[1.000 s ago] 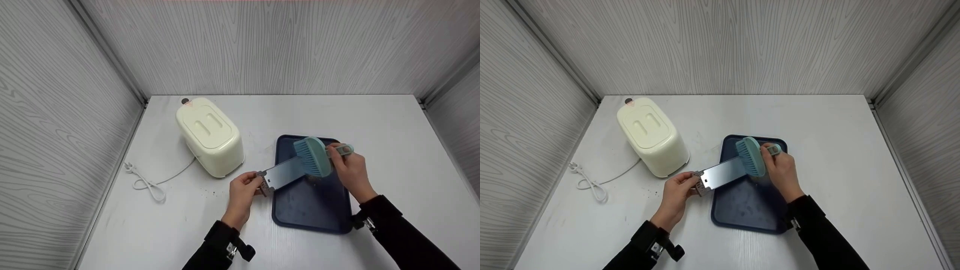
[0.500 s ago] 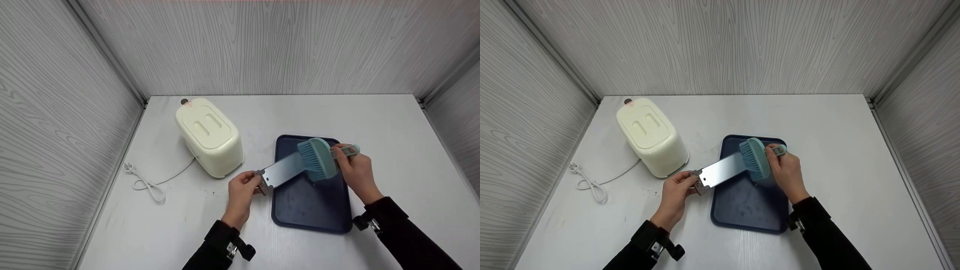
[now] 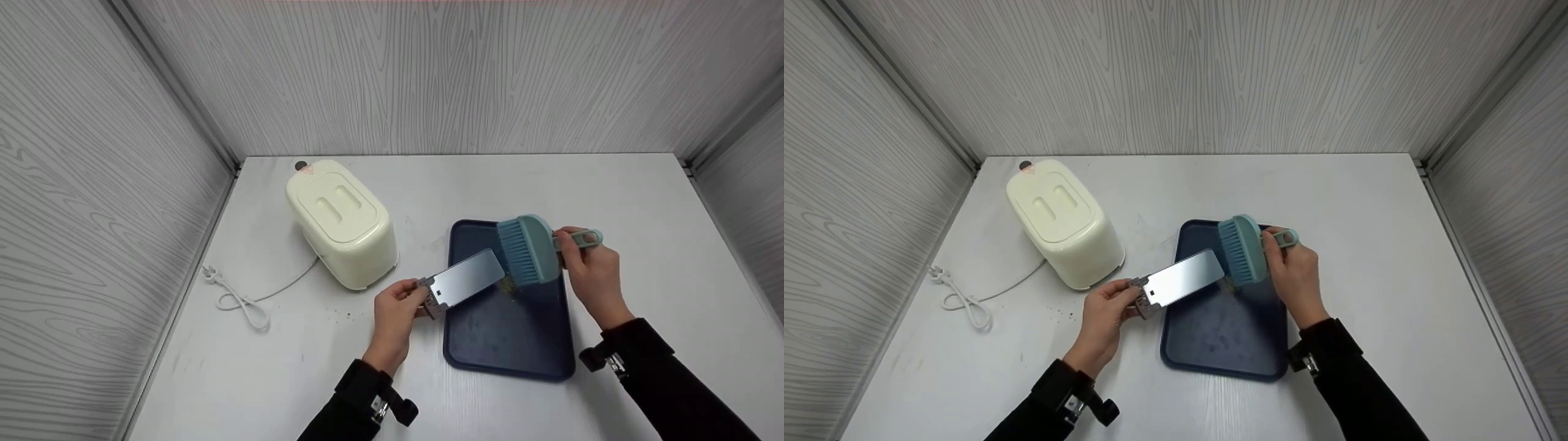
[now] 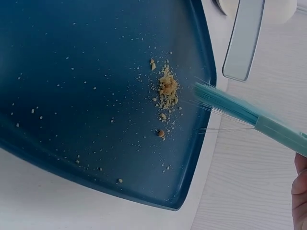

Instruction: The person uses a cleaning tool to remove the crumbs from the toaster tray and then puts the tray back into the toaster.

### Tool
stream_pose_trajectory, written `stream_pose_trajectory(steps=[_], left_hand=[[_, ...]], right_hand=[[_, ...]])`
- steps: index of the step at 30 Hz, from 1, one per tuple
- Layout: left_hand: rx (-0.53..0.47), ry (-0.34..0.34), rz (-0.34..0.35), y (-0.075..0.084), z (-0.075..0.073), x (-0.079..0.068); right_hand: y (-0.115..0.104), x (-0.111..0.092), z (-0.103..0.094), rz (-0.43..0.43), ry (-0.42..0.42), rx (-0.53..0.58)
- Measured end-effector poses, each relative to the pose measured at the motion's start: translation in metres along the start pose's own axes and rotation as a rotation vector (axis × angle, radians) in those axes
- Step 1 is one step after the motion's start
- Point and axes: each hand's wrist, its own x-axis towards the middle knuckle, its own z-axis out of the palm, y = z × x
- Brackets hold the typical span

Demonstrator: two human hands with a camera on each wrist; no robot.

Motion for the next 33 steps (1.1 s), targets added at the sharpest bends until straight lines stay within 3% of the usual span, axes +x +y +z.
stream_pose_trajectory(steps=[13,21,33], left_hand=[[-0.013,-0.015,-0.006,0.0,0.002,0.001],[0.001,-0.017,0.001,0.0,0.003,0.0],[-0.006,-0.025,-0.018,-0.001,0.005,0.0]], right_hand=[[-0.029,0.01,0.002,0.07,0.05,0.13],[-0.046,0.012,0.01,0.113,-0.023,0.188],[-0.072,0.011,0.032,0.173,-0.199,0.447]])
